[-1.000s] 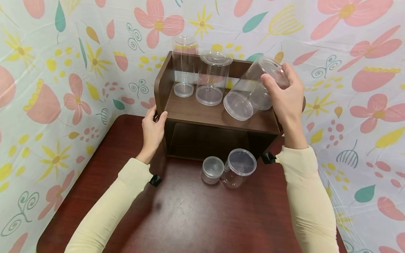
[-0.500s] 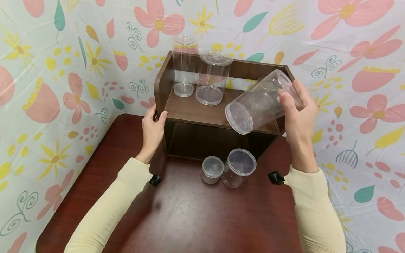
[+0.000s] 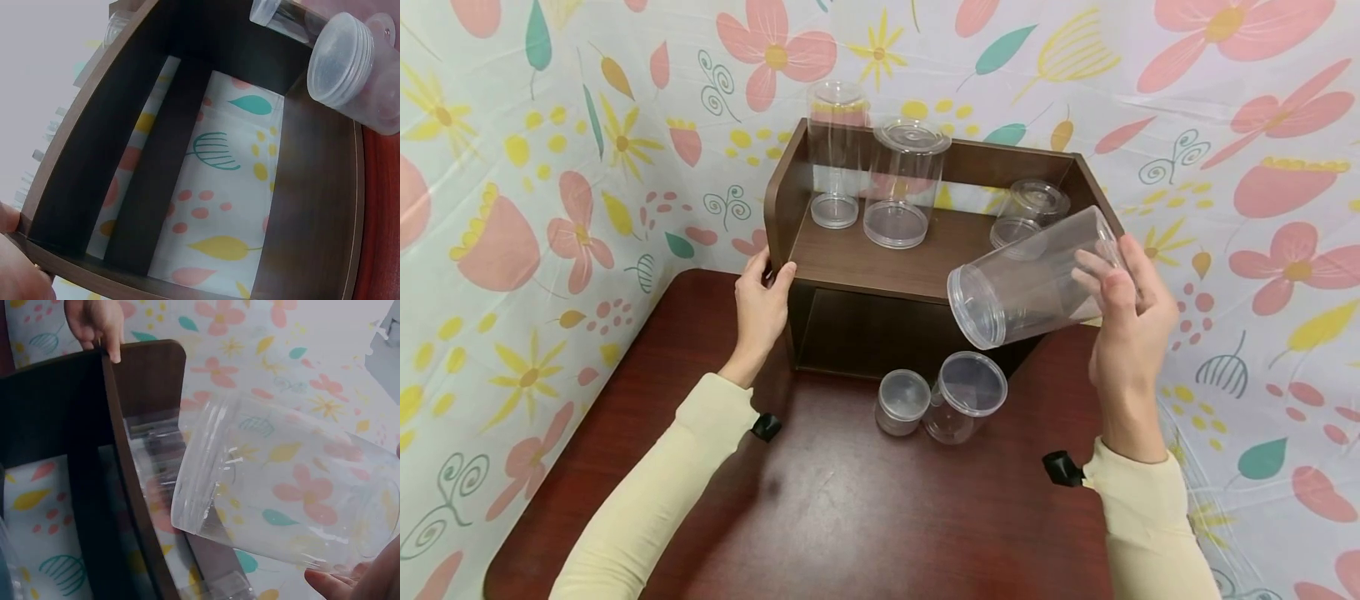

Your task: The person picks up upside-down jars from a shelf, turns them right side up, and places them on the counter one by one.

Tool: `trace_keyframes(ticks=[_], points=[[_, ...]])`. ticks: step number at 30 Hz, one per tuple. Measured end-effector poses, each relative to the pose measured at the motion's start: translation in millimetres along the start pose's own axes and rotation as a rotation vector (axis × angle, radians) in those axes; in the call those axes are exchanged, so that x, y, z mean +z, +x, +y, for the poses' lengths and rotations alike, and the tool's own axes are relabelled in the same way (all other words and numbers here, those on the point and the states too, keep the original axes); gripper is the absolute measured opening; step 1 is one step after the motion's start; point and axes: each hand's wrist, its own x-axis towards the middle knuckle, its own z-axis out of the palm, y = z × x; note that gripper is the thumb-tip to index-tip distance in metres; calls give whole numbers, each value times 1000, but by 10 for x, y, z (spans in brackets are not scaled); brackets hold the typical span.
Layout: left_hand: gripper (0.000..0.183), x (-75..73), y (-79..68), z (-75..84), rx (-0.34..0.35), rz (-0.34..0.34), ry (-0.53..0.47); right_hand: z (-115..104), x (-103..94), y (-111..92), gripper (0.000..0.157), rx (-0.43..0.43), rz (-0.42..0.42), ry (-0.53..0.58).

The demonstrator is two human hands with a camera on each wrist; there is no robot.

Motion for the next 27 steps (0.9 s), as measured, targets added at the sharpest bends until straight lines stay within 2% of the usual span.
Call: trace_keyframes(ticks=[6,19,27], points=[[42,-9,-4,9,3,-12,-11,29,-95,-164,67,4,27,87],[40,-30,-19,12,-34,-10,11,256,-248,-533,72,49,87,255],[44,-58,-26,9,-22,-27,14,388,-282,-718,71,61,54,307]])
